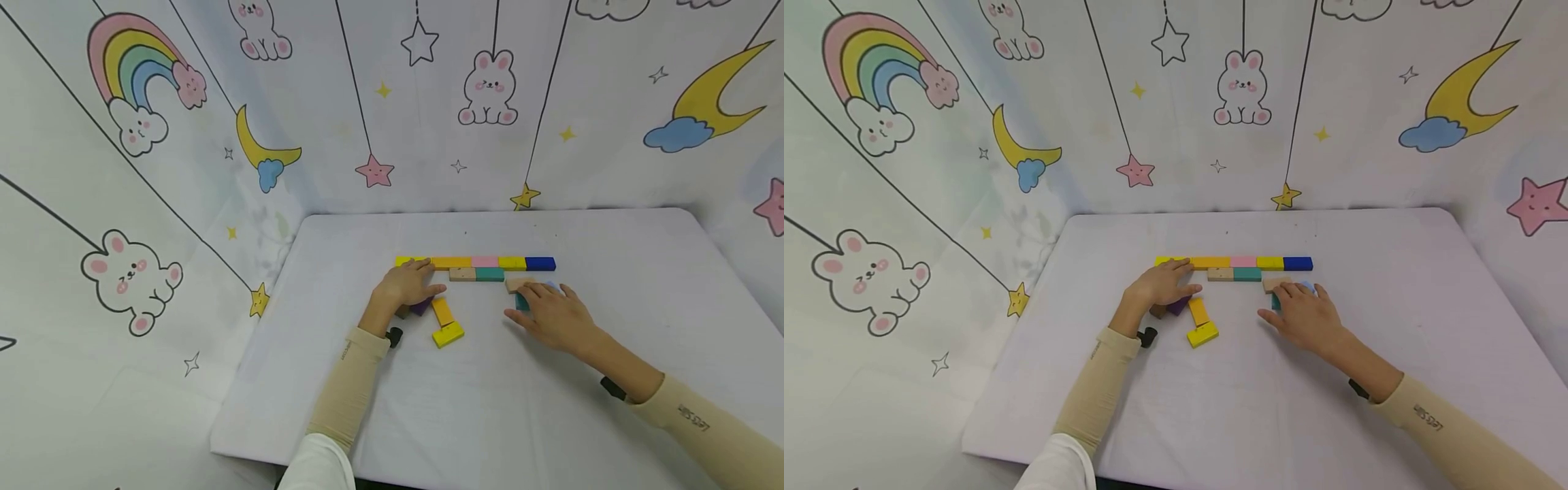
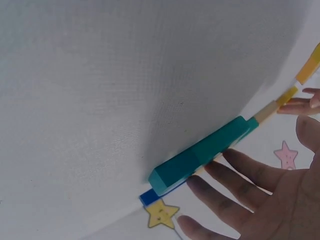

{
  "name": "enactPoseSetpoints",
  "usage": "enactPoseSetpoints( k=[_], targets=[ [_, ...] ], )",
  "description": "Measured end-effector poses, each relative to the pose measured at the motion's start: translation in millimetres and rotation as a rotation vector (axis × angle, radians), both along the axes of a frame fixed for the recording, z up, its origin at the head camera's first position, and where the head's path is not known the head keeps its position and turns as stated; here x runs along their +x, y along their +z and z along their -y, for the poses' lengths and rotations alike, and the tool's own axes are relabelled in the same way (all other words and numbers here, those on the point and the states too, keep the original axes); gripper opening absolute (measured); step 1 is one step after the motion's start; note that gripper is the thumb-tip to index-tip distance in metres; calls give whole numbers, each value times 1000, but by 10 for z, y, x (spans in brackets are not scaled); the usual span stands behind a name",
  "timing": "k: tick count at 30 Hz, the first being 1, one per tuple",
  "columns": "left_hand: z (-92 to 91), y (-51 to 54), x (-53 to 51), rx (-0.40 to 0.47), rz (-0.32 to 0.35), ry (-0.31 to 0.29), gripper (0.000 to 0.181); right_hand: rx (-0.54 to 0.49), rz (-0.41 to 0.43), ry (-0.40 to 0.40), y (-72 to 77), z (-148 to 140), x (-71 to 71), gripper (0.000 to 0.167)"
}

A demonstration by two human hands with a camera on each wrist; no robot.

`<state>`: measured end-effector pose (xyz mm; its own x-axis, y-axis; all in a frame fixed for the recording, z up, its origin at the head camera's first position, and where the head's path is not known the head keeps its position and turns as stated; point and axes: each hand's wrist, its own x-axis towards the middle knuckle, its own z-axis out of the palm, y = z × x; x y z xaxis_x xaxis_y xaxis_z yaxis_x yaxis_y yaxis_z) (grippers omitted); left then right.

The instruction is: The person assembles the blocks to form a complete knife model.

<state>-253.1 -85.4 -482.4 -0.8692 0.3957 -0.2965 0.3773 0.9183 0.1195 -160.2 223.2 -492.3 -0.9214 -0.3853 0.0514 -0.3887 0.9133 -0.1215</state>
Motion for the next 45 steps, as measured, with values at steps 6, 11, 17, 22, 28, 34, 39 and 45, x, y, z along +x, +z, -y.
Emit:
enactPoseSetpoints(
  k=[6, 11, 17, 22, 28, 34, 39, 45],
  targets=[
    [5, -25, -1, 3, 0, -1, 77, -5, 8, -6, -13, -1, -20, 69],
    [5, -25, 2, 2, 5, -5, 77, -3, 6, 7, -39, -5, -58, 68],
    [4, -25, 13, -1, 11, -5, 77, -5, 4, 18, -79, -11, -103, 66],
    [-3, -23, 23, -2, 10, 0, 77, -2, -8, 25, -82, -10, -123, 65],
    [-5, -18, 18, -6, 15, 3, 77, -6, -2, 31, -75, -8, -144, 64],
    [-4, 4, 26, -5, 20, 1, 77, -3, 0, 35, -69, -3, -168, 61],
    [-2, 10, 25, -9, 16, 3, 77, -2, -2, 37, -69, 7, -193, 61],
    [-2, 15, 16, -7, 9, 3, 76, -4, 0, 35, -75, 14, -221, 63]
  ],
)
